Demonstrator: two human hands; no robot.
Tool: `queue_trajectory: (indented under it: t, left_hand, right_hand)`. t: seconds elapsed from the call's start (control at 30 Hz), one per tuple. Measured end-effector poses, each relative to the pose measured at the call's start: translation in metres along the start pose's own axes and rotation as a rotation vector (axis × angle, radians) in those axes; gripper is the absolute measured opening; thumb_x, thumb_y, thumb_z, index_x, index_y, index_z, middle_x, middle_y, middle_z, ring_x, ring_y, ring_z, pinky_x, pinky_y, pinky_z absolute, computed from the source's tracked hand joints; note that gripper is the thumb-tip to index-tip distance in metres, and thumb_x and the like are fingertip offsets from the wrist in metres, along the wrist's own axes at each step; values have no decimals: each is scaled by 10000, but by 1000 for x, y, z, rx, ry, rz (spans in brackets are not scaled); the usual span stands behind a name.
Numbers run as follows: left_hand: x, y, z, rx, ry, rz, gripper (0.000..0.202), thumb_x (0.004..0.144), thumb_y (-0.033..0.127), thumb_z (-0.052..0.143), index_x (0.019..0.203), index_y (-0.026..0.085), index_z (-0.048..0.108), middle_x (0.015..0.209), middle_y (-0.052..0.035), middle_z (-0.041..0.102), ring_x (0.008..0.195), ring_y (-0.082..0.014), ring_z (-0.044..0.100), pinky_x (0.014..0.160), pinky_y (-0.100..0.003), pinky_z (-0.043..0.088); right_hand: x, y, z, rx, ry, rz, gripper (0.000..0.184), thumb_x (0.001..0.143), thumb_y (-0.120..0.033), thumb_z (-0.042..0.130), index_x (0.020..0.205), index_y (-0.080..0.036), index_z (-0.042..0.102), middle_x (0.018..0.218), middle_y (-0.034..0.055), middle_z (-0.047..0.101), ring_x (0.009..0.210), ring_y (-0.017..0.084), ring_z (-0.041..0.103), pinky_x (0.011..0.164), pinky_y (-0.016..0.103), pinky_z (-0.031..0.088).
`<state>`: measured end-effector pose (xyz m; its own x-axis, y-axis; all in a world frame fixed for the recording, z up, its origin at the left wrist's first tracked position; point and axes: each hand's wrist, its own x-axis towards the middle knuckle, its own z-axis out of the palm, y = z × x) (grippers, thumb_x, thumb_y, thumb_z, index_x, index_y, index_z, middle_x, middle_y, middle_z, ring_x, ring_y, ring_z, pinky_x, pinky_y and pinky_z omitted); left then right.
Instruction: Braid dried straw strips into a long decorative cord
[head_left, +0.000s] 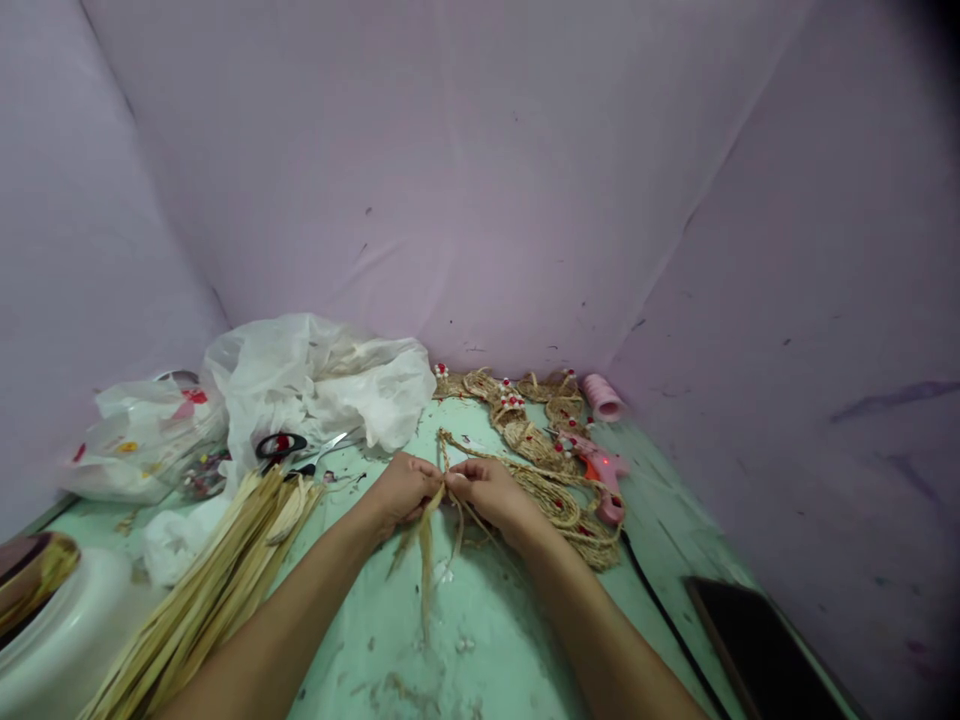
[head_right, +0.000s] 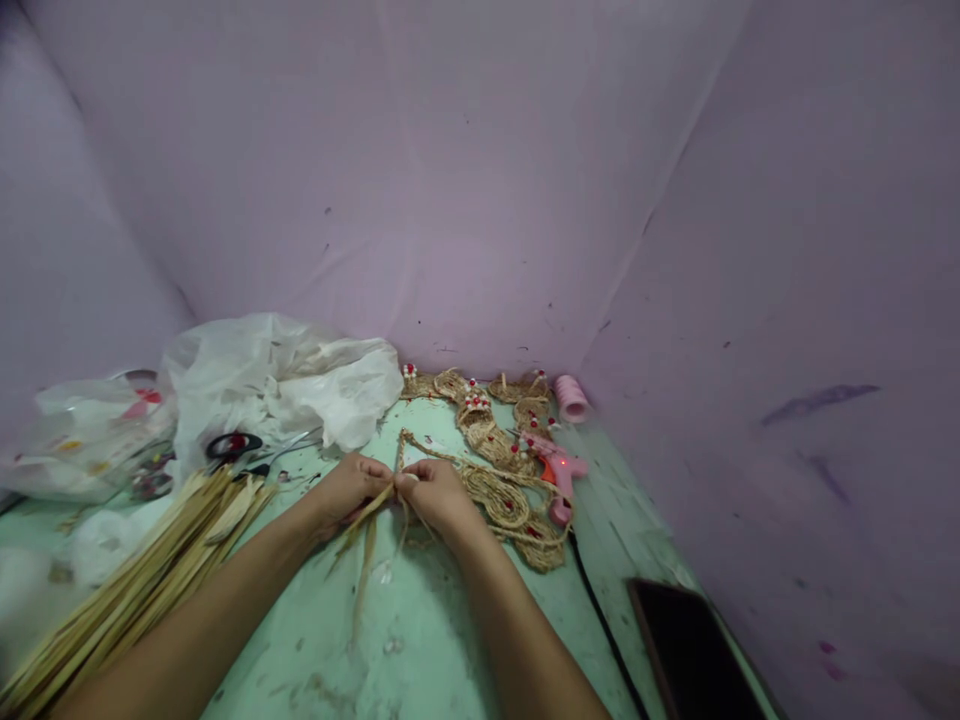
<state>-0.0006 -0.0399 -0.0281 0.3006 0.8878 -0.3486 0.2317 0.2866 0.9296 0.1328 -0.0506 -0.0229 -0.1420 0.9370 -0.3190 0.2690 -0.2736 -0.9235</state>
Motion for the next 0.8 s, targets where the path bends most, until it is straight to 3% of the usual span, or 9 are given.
queue_trajectory:
  t: [0.17,0.43,0.57,0.8]
  left_hand:
    - [1,-1,4,29,36,-7,84,507,189,461,436,149,439,302,73,308,295,-29,203,352,-191,118]
    - [2,-2,6,106,38,25,71,508,152,464,447,130,492,301,71,326,298,-24,218,355,-187,126]
    - [0,0,4,76,-49,23,156,561,221,475,428,149,437,316,67,329,275,-26,214,330,-191,106]
    - [-1,10,7,37,54,-115,170,543,194,491,406,163,395,295,67,305,261,-31,195,323,-196,100]
  right_hand:
    - [3,3,0,0,61,53,230,704,-303,511,545,-139,493,387,-57,403,348,45,314,375,175,237]
    - [9,8,-6,-18,-13,58,50,576,-119,548,537,-124,517,383,-61,413,361,39,314,378,169,229]
    - [15,13,-8,-44,-45,-22,28,551,-96,531,561,-122,526,419,-68,409,396,38,316,405,163,250]
    - [19,20,-12,-168,-81,-182,69,559,-118,529,615,-107,567,500,-50,451,462,49,344,442,163,272]
